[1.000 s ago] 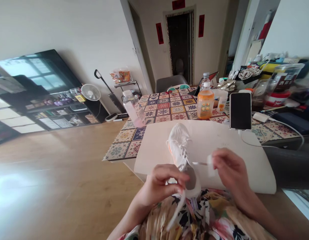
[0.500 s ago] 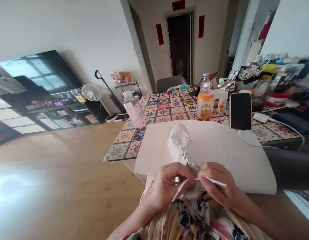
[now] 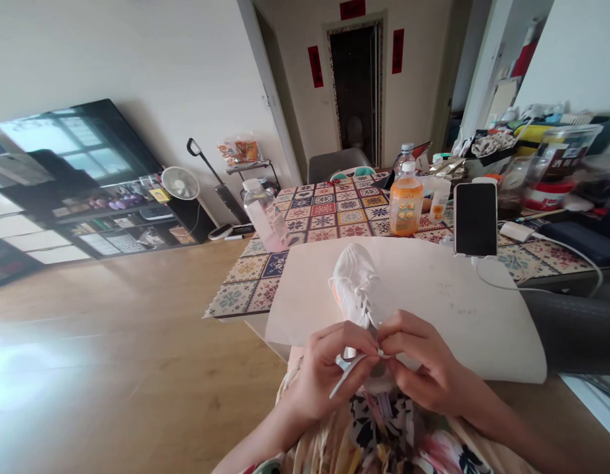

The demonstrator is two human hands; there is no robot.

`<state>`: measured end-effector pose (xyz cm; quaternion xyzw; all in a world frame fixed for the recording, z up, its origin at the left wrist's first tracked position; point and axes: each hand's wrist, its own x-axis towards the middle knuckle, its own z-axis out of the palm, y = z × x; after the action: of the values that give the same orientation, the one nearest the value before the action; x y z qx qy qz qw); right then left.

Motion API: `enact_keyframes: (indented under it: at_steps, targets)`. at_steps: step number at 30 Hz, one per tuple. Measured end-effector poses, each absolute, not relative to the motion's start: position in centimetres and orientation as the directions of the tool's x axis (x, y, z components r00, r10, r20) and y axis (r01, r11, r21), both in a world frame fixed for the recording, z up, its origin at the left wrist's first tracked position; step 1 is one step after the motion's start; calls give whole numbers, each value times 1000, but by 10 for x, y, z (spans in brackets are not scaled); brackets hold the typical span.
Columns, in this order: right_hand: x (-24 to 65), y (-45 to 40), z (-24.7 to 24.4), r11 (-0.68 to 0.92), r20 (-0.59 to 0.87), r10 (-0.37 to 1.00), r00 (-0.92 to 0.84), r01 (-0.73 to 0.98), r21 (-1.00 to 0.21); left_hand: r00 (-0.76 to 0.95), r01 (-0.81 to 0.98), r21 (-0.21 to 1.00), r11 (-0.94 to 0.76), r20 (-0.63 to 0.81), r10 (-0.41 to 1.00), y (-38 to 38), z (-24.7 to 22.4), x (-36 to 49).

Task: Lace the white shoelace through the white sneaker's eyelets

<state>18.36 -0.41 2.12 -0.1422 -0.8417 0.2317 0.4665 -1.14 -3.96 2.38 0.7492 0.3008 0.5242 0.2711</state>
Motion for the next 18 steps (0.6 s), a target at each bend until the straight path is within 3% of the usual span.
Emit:
enact_keyframes:
  at_steps: [5, 8, 13, 18]
  targets:
    - [188, -7, 20, 926, 847, 373, -378, 205, -317, 87, 161, 854, -494, 486, 869, -41, 14, -12]
    - [186, -8, 18, 921, 837, 355, -416, 310, -237, 51, 95, 876, -473, 470, 881, -41, 10, -10]
    - [182, -5, 17, 882, 774, 470, -424, 208, -422, 76, -44, 864, -501, 503, 861, -36, 11, -9]
    - [203, 8, 22, 674, 640, 644, -419, -87, -734, -121, -166, 896, -411, 395, 911, -19, 21, -25]
